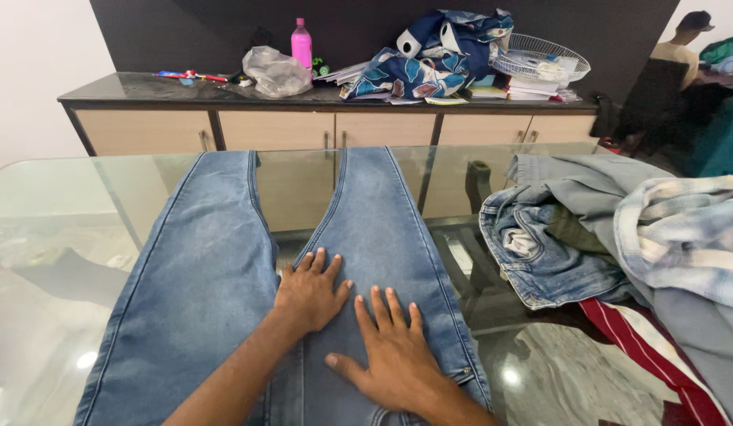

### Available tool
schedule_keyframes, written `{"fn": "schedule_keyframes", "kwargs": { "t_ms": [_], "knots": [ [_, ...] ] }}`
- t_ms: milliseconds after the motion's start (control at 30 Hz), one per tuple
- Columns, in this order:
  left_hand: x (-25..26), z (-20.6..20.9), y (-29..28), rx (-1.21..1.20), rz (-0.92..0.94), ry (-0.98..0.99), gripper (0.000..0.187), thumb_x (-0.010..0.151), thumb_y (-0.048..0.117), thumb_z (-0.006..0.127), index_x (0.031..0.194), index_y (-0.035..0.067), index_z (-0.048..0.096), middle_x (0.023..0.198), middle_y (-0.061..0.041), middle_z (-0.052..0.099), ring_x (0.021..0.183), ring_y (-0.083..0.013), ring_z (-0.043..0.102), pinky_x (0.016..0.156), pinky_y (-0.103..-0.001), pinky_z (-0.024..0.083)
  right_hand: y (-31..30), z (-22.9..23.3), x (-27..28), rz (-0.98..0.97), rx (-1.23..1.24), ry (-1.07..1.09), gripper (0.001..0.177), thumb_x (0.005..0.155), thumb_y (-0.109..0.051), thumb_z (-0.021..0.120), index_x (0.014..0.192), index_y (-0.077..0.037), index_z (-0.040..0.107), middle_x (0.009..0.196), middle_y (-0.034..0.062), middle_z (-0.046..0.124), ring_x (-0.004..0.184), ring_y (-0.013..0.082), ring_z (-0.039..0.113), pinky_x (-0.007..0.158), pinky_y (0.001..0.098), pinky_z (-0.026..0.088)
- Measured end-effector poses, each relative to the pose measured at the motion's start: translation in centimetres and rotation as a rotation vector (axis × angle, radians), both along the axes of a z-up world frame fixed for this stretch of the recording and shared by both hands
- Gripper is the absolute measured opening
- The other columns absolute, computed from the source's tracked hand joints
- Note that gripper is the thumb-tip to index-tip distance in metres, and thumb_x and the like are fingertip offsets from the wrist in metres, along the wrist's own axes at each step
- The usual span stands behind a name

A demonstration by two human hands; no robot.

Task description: The person folds a pair of light blue jeans on a glass table. They align the legs, smooth the fabric, fold the waistband over, and complete the fold by bringing the bottom up to the waist. The jeans remain on the table at the end.

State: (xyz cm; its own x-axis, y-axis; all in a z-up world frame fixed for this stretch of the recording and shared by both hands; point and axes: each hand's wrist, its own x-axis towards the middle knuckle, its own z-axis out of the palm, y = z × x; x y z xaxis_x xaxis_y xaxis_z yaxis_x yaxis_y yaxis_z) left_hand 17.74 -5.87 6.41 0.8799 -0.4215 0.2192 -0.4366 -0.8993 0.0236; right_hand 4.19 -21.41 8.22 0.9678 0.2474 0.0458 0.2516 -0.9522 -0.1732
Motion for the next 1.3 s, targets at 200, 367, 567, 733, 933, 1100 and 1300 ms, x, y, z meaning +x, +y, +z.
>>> {"fn": "schedule_keyframes", "kwargs": {
  "t_ms": [200,367,567,733,933,1100,1300],
  "knots": [
    [-3.1,-0.6,0.4,0.024,-0.019,-0.111,0.065,0.101,0.049,0.039,0.151,0.008,0.04,0.154,-0.029,0.035,0.143,-0.042,0.034,0.114,-0.063,0.022,0.0,-3.3,-1.0,-0.006,-0.063,0.042,0.112,0.089,-0.079,0.051,0.159,0.001,0.017,0.164,0.0352,0.006,0.153,0.0498,-0.002,0.113,0.0717,0.001],
    [-5.7,-0.6,0.8,0.004,-0.055,-0.102,0.064,0.1,0.047,0.041,0.148,0.005,0.041,0.154,-0.032,0.036,0.143,-0.0417,0.034,0.118,-0.061,0.016,0.4,-4.8,-1.2,-0.064,-0.215,-0.369,0.093,0.09,-0.071,0.051,0.157,-0.009,0.03,0.164,0.0297,0.017,0.155,0.0441,0.008,0.117,0.0694,0.008],
    [-5.0,0.8,2.0,-0.069,-0.118,0.015,0.067,0.098,0.051,0.045,0.149,0.008,0.043,0.158,-0.025,0.035,0.148,-0.0342,0.031,0.12,-0.057,0.016,-1.7,-0.9,1.4,-0.136,0.062,0.02,0.083,0.096,-0.069,0.045,0.157,-0.014,0.031,0.163,0.0286,0.015,0.155,0.0438,0.005,0.118,0.0675,0.005],
    [-3.2,1.2,1.8,-0.113,-0.122,-0.033,0.068,0.097,0.054,0.045,0.15,0.011,0.043,0.157,-0.024,0.033,0.147,-0.0344,0.029,0.119,-0.057,0.014,-1.8,0.8,3.6,-0.17,0.017,0.06,0.092,0.091,-0.076,0.037,0.162,-0.02,0.022,0.169,0.0215,0.009,0.157,0.0408,0.001,0.121,0.0667,0.003],
    [-3.1,0.2,1.8,-0.133,-0.161,-0.176,0.055,0.098,0.043,0.047,0.141,0.01,0.054,0.157,-0.018,0.043,0.153,-0.0304,0.028,0.125,-0.054,0.014,-1.8,0.7,3.6,-0.193,-0.006,0.053,0.092,0.092,-0.079,0.032,0.162,-0.02,0.021,0.169,0.0202,0.01,0.157,0.0395,0.001,0.121,0.0661,0.004],
    [-2.9,-1.9,6.2,-0.321,-0.226,-0.238,0.067,0.101,0.049,0.046,0.153,0.006,0.04,0.163,-0.022,0.029,0.154,-0.0332,0.019,0.122,-0.051,0.013,-2.2,0.4,2.4,-0.212,-0.039,0.049,0.094,0.092,-0.079,0.032,0.162,-0.018,0.019,0.168,0.0203,0.01,0.157,0.0389,0.002,0.122,0.0631,0.005],
    [0.6,-2.1,15.4,-0.221,0.14,0.042,0.087,0.098,0.067,0.031,0.162,0.01,0.017,0.17,-0.014,0.008,0.157,-0.0274,0.007,0.123,-0.049,0.01,-2.5,0.7,2.1,-0.211,-0.04,0.067,0.093,0.092,-0.079,0.032,0.162,-0.019,0.019,0.169,0.0198,0.008,0.157,0.0374,0.0,0.122,0.0617,0.004]
  ]
}}
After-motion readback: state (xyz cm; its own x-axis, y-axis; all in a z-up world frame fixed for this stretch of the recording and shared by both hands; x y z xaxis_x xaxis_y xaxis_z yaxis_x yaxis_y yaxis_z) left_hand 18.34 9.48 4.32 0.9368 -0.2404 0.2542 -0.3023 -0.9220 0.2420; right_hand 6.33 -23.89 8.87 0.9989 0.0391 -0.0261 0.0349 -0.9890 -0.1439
